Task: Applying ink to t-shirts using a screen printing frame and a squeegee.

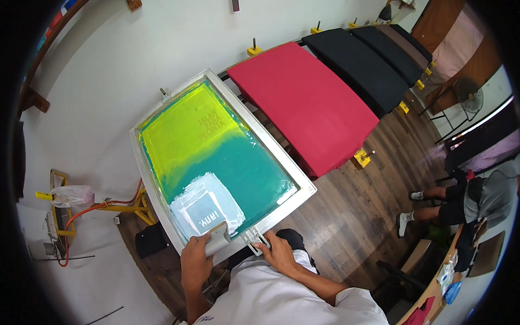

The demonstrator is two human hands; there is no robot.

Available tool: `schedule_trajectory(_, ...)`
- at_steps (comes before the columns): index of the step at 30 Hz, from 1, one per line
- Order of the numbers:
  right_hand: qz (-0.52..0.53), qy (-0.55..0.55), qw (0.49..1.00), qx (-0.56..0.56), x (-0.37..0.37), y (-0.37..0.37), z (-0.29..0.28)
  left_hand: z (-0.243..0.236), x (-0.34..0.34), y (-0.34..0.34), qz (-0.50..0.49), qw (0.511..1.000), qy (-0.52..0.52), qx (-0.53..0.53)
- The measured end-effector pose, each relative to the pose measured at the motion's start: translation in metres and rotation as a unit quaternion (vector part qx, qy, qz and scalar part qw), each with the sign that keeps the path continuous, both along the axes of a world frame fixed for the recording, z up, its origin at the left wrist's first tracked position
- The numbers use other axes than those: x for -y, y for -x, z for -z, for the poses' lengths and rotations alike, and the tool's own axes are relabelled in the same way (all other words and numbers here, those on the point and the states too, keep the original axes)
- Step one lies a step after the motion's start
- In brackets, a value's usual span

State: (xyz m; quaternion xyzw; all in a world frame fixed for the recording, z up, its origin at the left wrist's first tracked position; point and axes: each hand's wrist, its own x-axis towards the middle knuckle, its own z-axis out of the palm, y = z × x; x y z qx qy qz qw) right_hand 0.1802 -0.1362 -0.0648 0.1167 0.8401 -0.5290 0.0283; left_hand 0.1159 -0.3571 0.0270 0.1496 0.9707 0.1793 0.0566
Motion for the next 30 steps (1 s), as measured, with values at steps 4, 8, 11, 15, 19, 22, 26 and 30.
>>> schedule_trajectory(4, 0.011, -0.004, 1.000, 0.002, 0.002, -0.001, 0.005, 0.000, 0.000, 0.000, -0.005, 1.000, 0.001, 0.008)
schedule_trajectory(8, 0.011, -0.007, 1.000, -0.021, 0.004, -0.003, 0.013, -0.001, 0.000, -0.002, -0.014, 1.000, 0.008, 0.009)
schedule_trajectory(11, 0.006, -0.017, 1.000, -0.011, 0.001, -0.002, 0.008, -0.003, -0.003, -0.003, -0.014, 1.000, 0.010, 0.009)
schedule_trajectory(15, -0.004, -0.018, 1.000, -0.003, 0.001, -0.001, 0.007, -0.002, -0.003, -0.006, -0.022, 1.000, 0.008, 0.017)
schedule_trajectory(19, -0.002, -0.003, 1.000, -0.008, 0.000, 0.000, 0.003, -0.003, -0.005, -0.008, -0.030, 0.999, 0.002, 0.018)
schedule_trajectory(22, -0.001, -0.002, 1.000, -0.008, 0.000, 0.000, 0.005, -0.002, -0.005, -0.008, -0.026, 0.999, 0.004, 0.020)
schedule_trajectory(26, 0.004, 0.001, 1.000, -0.006, 0.001, 0.000, 0.008, -0.004, -0.006, -0.007, -0.029, 0.999, 0.002, 0.020)
schedule_trajectory(30, 0.004, 0.016, 1.000, -0.008, 0.002, 0.003, -0.004, 0.000, -0.003, -0.009, -0.028, 1.000, 0.007, 0.010)
